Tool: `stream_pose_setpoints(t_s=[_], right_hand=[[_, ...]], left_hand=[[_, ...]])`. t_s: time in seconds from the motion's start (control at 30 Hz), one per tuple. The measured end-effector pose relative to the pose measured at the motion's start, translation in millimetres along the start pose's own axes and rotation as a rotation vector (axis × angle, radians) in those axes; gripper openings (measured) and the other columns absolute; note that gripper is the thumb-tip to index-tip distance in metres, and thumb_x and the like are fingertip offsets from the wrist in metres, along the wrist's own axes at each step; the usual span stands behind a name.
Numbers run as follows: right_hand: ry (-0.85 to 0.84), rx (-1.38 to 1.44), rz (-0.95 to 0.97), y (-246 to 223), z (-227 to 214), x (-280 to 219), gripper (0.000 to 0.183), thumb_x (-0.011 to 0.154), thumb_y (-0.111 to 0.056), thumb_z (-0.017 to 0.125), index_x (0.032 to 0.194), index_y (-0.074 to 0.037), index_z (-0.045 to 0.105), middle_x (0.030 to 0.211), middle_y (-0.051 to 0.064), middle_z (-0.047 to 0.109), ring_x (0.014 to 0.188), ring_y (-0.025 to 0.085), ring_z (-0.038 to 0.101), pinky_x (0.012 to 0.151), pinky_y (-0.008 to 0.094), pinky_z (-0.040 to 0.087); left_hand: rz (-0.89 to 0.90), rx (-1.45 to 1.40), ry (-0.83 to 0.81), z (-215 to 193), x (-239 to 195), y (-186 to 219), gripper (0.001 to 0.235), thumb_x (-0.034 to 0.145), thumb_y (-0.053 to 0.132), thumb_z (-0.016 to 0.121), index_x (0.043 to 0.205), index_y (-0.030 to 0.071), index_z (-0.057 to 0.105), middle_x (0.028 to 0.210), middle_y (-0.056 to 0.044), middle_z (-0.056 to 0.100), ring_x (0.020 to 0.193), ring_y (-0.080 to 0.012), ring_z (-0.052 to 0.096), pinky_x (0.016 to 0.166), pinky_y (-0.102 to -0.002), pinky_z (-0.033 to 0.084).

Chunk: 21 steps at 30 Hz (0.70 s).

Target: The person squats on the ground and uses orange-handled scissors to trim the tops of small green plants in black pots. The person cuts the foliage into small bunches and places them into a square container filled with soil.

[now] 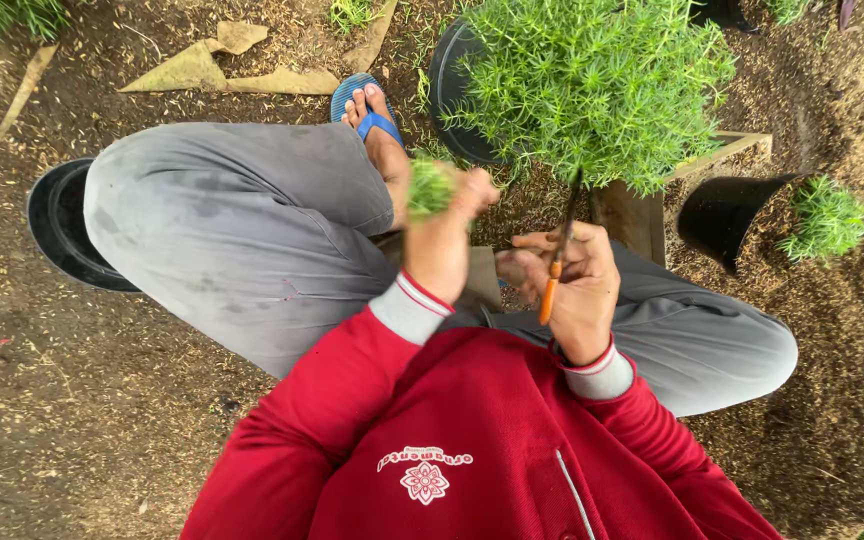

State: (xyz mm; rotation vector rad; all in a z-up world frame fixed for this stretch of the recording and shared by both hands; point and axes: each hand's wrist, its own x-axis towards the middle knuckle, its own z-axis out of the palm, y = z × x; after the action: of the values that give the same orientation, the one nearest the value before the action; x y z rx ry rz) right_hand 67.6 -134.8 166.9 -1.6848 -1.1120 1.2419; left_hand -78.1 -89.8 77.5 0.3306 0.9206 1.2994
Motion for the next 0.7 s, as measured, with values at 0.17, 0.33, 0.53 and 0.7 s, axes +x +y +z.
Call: stream_pose_setpoints(t_s=[0.17,0.33,0.53,0.7], right_hand=[[-0.087,-0.076,0.164,4.1,-31.7,-4.5,0.035,0.095,0.004,0.07,0.121,-0.003,0.048,0.1,0.015,0.076,0.056,0.007,0.058,0.047,0.02,0.043],[-0.111,-0.102,0.412,17.0,-50.5,-9.7,0.034,0.093,0.001,0.068,0.12,-0.004,0.05,0.089,0.014,0.073,0.045,0.007,0.052,0.037,0.021,0.037],[-0.125,-0.083,0.478,19.2,-58.2,-12.9,0.026,0.096,0.0,0.065,0.117,-0.004,0.051,0.087,0.018,0.072,0.041,0.009,0.048,0.036,0.022,0.035],[-0.089,-0.125,0.478,17.5,-58.8,-10.5,0.023,0.096,0.0,0.064,0.115,-0.004,0.051,0.086,0.018,0.071,0.04,0.01,0.048,0.035,0.023,0.035]], left_hand=[[-0.207,-0.355,0.341,-28.8,35.2,-56.6,0.021,0.105,0.029,0.064,0.107,0.009,0.064,0.075,0.001,0.055,0.071,-0.0114,0.061,0.066,-0.028,0.052],[-0.395,-0.219,0.268,11.4,47.6,-133.0,0.038,0.103,0.038,0.057,0.112,0.003,0.07,0.077,-0.001,0.064,0.069,-0.0113,0.064,0.059,-0.026,0.051],[-0.367,-0.284,0.141,36.2,57.2,-178.4,0.029,0.097,0.021,0.076,0.111,-0.003,0.069,0.097,-0.005,0.073,0.079,-0.012,0.064,0.068,-0.029,0.053],[-0.414,-0.46,0.111,37.0,63.4,-172.0,0.018,0.088,0.021,0.076,0.104,0.012,0.074,0.101,-0.001,0.075,0.088,-0.0085,0.069,0.079,-0.025,0.053]])
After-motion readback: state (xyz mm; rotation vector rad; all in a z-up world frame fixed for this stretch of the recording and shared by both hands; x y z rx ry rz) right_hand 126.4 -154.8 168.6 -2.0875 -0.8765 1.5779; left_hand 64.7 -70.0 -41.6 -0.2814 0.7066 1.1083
